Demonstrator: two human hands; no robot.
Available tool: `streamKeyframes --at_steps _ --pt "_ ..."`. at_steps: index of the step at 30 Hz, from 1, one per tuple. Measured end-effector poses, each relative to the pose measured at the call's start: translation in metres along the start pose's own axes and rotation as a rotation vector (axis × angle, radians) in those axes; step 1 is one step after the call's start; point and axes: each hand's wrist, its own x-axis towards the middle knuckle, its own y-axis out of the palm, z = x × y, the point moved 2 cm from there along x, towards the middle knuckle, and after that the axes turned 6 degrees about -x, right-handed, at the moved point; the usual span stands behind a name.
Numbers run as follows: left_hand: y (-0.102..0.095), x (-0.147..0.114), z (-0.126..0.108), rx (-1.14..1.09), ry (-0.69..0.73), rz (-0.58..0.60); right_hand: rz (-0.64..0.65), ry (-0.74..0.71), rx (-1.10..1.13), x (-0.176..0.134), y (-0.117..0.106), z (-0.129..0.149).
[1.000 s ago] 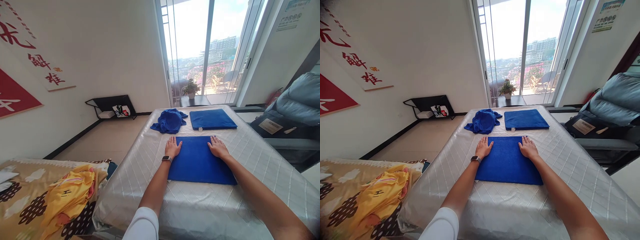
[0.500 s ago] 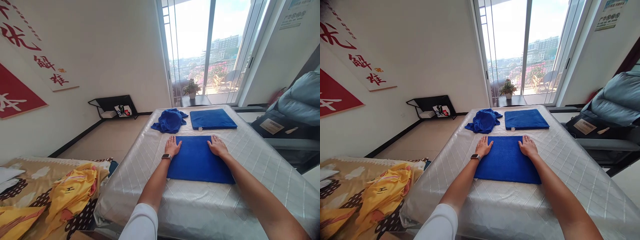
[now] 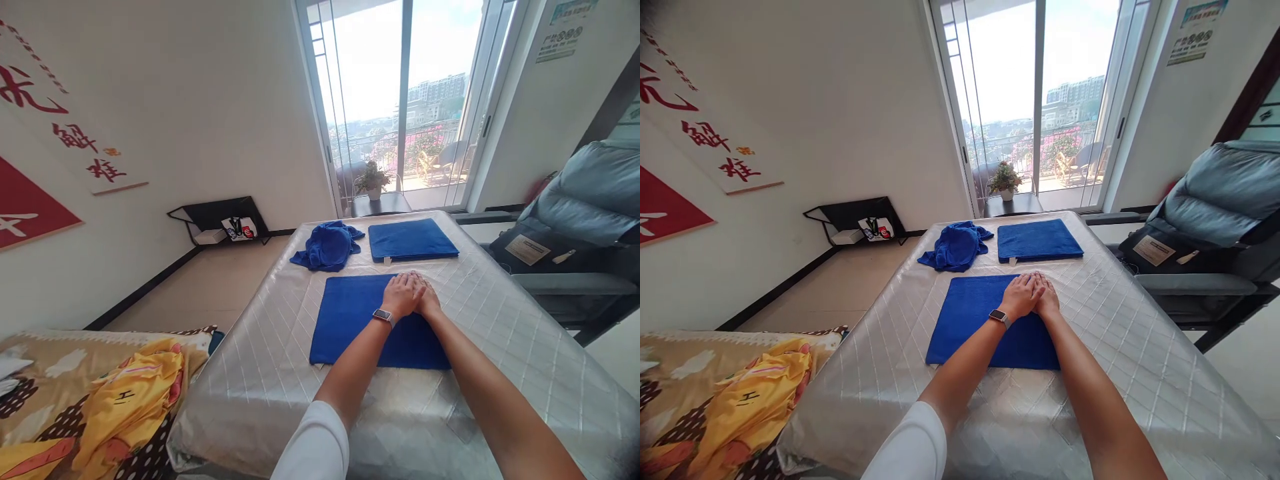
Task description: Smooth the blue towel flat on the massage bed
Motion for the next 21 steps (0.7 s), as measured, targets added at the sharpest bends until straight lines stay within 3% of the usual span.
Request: streamKeyframes --at_steps 2,4,10,15,18,21 --pt "0.010 0.004 -0.008 -0.031 -0.026 -0.009 -0.006 -0.023 -0.012 -0.001 0.002 -0.001" --pt "0.012 0.002 0.003 -0.047 -0.102 0.029 -0.004 0.003 0.004 0.000 0.000 0.000" --pt "-0.020 -0.035 0.097 0.029 -0.279 0.120 0.012 0.080 0.065 0.004 -0.008 0.007" --pt "-0.047 -0.071 0.162 0.117 -0.460 0.091 0.016 0.079 0.059 0.006 -0.005 0.006" --pt "-0.050 -0.079 0.173 0.125 -0.499 0.070 0.001 0.093 0.038 0.005 -0.007 0.008" --pt "-0.049 -0.078 0.172 0.110 -0.517 0.060 -0.130 0.098 -0.028 -0.003 -0.016 0.011"
